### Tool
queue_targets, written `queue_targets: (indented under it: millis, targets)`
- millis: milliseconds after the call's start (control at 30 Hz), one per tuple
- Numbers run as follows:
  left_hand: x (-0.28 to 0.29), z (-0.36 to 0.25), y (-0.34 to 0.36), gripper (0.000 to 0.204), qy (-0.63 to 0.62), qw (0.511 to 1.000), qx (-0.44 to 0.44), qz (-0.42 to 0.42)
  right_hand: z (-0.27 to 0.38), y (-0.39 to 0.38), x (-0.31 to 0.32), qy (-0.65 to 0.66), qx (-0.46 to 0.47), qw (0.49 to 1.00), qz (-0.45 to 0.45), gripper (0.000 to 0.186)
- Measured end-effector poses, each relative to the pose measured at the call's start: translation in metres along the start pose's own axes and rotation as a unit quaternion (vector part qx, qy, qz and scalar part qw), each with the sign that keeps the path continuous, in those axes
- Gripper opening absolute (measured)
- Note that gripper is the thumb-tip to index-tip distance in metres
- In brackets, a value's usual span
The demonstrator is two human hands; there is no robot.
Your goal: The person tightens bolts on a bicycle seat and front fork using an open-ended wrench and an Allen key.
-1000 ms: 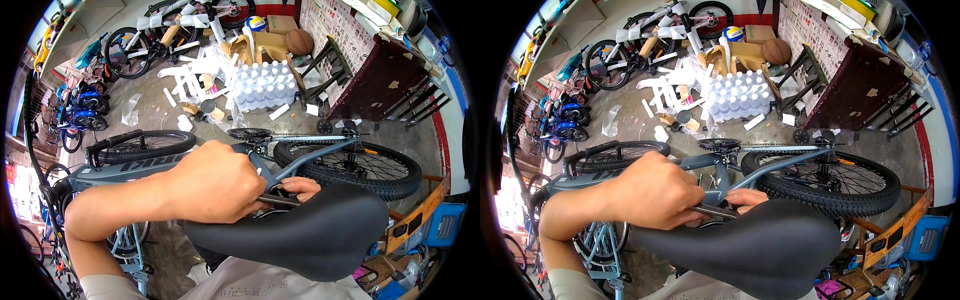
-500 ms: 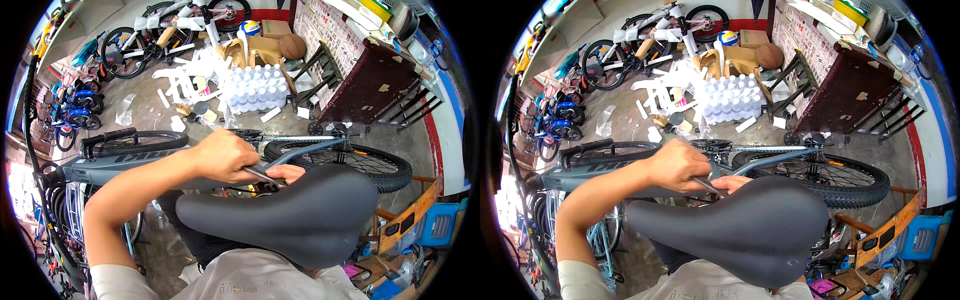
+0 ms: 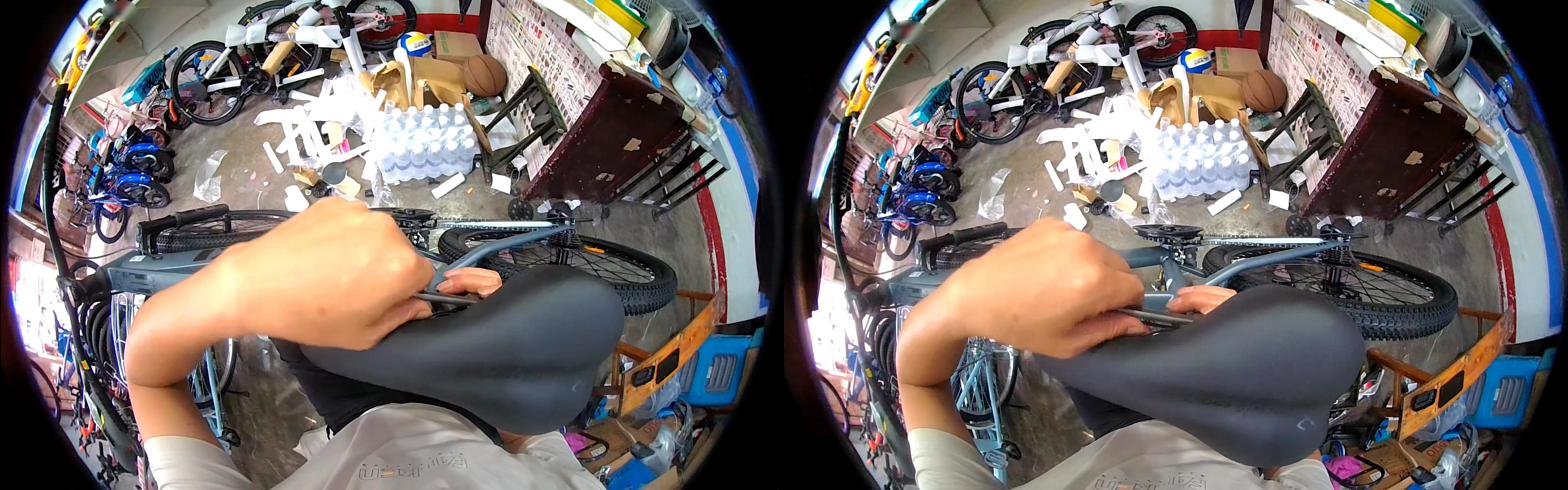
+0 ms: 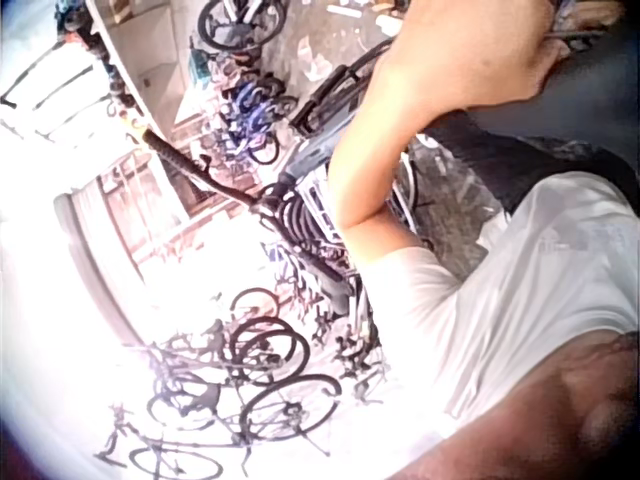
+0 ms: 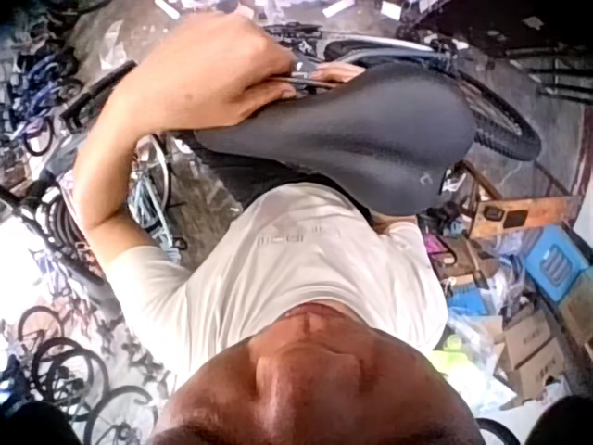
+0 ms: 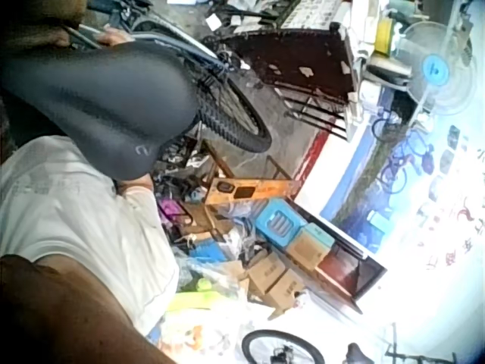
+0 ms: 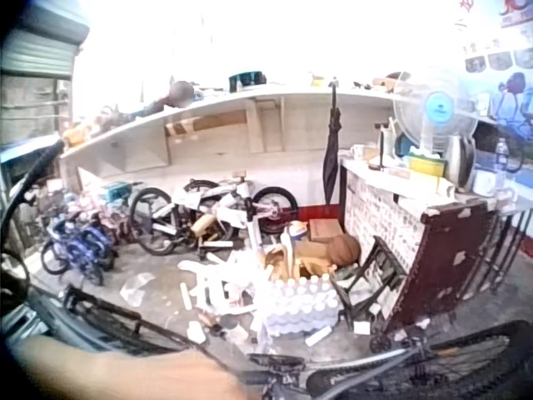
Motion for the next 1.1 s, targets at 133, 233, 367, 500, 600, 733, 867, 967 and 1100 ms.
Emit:
queue_targets:
  millis: [133, 233, 367, 500, 600, 733, 867, 967, 1100]
  targets:
    - [-0.006, -0.001, -0.003, 0.024, -0.037, 0.999, -0.006, 0.006, 0.003, 0.001, 0.001, 0.000, 0.000, 1.000, 0.002, 0.029]
    - [-0.009, 0.001, -0.003, 0.021, -0.059, 0.998, -0.009, 0.006, 0.002, 0.004, 0.001, 0.001, 0.001, 1.000, 0.002, 0.029]
    - [-0.013, 0.001, -0.001, 0.019, -0.053, 0.998, -0.019, 0.021, -0.001, 0.004, 0.001, 0.005, -0.001, 1.000, 0.002, 0.029]
    - [-0.024, 0.013, -0.002, 0.016, -0.099, 0.993, -0.064, -0.024, 0.001, 0.003, 0.001, 0.002, 0.004, 1.000, 0.002, 0.029]
    - [-0.044, 0.034, 0.004, 0.017, -0.219, 0.967, -0.115, -0.065, -0.004, 0.005, 0.000, 0.003, 0.002, 1.000, 0.002, 0.029]
    - [-0.070, 0.052, 0.028, 0.019, -0.156, 0.986, -0.055, -0.012, -0.008, 0.007, 0.000, 0.006, 0.003, 1.000, 0.006, 0.029]
    - [-0.101, 0.063, 0.057, 0.025, -0.066, 0.988, -0.112, -0.088, -0.005, 0.012, -0.003, 0.013, 0.016, 1.000, 0.018, 0.029]
    - [-0.101, 0.064, 0.059, 0.029, -0.034, 0.981, -0.142, -0.130, -0.008, 0.016, -0.010, 0.019, 0.029, 0.999, 0.022, 0.029]
    - [-0.086, 0.064, 0.052, 0.039, 0.040, 0.979, -0.121, -0.162, 0.000, 0.012, -0.004, 0.004, 0.031, 0.999, 0.012, 0.029]
Point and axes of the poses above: each hand's wrist, its own y-axis towards the middle knuckle, its own x-axis out of the back of the hand, z = x × y, the point moved 8 cm from there along y, towards the middle knuckle, and after that the axes turned 2 degrees about -z, right-handed, at the moved point
